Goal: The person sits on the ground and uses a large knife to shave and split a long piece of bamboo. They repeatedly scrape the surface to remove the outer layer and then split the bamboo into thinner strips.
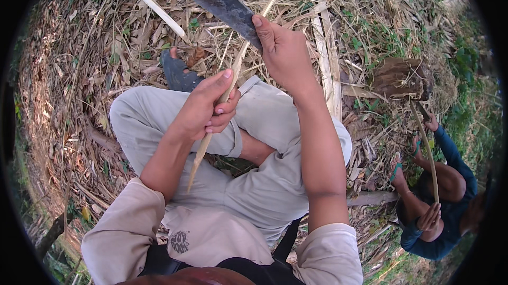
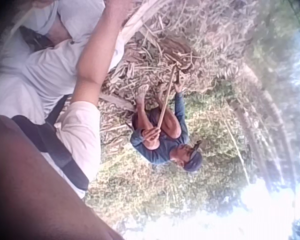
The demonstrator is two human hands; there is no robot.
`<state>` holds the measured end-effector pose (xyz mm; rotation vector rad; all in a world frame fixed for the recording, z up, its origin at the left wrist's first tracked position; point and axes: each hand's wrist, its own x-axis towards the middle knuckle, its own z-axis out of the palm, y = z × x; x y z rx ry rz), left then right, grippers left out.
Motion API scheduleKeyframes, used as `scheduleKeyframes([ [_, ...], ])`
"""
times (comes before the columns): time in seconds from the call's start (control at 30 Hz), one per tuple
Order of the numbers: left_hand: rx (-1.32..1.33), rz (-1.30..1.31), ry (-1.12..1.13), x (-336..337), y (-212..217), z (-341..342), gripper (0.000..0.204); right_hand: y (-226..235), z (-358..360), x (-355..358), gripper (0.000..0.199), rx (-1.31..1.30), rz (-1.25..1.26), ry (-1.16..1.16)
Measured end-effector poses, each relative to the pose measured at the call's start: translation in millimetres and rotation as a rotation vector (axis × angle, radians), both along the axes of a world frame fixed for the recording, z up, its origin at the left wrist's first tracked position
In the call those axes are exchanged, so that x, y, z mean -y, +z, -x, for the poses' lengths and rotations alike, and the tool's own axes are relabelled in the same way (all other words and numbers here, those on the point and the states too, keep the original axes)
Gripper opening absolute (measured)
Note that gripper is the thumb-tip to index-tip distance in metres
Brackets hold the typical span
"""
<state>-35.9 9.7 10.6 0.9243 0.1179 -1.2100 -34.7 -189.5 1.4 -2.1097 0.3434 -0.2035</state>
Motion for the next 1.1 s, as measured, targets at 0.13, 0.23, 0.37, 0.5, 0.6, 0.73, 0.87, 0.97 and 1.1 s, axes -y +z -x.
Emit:
scheduleKeyframes([
  [0.13,0.028,-0.011,-0.002,0.2,4.7,-2.6,0.039,14.3,1.0,0.9,0.051,0.023,0.058,-0.019],
  [0.23,0.069,-0.025,-0.002,-0.1,8.5,-2.2,0.040,17.0,1.7,1.8,0.048,0.026,0.019,-0.058],
  [0.37,0.061,-0.087,-0.008,-0.9,6.5,0.0,0.039,8.2,4.1,-4.9,0.061,0.128,0.080,0.019],
  [0.5,0.133,-0.100,-0.004,1.8,10.2,0.0,0.040,20.5,8.0,2.4,0.053,0.067,0.002,-0.039],
  [0.6,0.148,-0.147,-0.032,2.1,7.7,-4.2,0.041,8.6,10.2,-1.7,0.049,0.089,0.145,0.036],
  [0.73,0.146,-0.092,-0.008,0.6,5.4,-6.4,0.042,28.1,6.6,7.7,0.045,-0.012,-0.088,-0.155],
  [0.87,0.133,-0.141,-0.027,-0.1,8.8,-5.0,0.042,13.0,11.4,-2.4,0.053,0.101,0.177,0.059],
  [0.97,0.132,-0.112,-0.018,-1.2,6.2,-5.3,0.042,27.5,7.3,7.2,0.051,0.063,-0.019,-0.091],
  [1.1,0.124,-0.114,-0.007,1.6,6.8,-8.2,0.041,13.8,12.8,-6.4,0.050,0.108,0.123,0.103],
])
